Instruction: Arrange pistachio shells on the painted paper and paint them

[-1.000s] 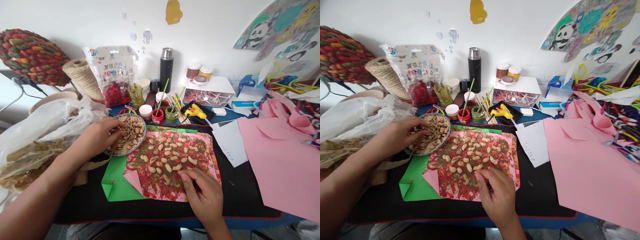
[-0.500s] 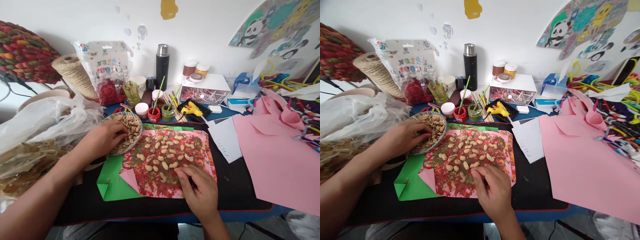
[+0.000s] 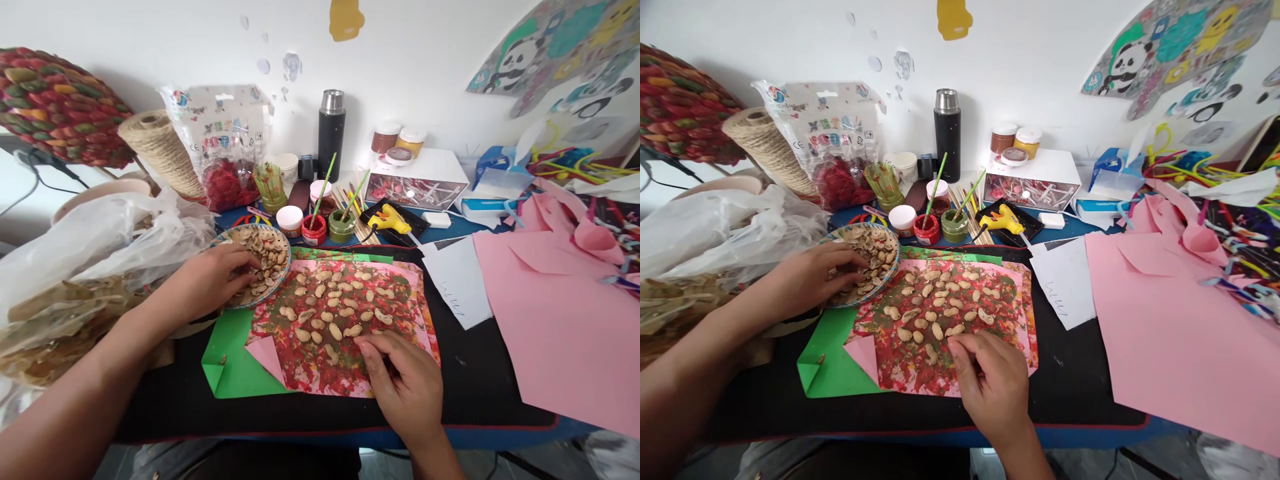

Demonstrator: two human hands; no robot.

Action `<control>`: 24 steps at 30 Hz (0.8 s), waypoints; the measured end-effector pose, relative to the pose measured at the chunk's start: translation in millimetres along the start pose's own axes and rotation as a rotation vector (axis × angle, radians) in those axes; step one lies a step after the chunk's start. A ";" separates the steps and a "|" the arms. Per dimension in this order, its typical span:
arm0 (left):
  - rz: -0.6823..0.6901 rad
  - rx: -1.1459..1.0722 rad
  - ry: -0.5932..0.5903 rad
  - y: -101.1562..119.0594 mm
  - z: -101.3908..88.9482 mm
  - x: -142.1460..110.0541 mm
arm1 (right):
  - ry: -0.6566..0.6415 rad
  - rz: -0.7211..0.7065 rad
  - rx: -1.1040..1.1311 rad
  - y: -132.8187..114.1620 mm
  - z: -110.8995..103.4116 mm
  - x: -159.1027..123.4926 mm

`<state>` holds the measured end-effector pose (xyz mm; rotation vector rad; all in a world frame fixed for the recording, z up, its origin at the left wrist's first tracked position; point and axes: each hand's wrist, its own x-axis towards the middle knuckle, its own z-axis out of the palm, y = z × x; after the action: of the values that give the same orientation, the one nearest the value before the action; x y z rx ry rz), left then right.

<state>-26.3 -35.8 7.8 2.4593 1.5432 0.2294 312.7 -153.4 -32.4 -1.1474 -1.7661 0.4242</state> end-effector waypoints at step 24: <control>-0.155 -0.324 -0.037 46.5 -21.5 -8.0 | 0.002 0.002 0.009 -1.2 0.4 0.8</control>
<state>5.1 -60.2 41.2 2.0754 1.5357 0.3721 311.7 -153.3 -31.3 -1.1434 -1.7601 0.4318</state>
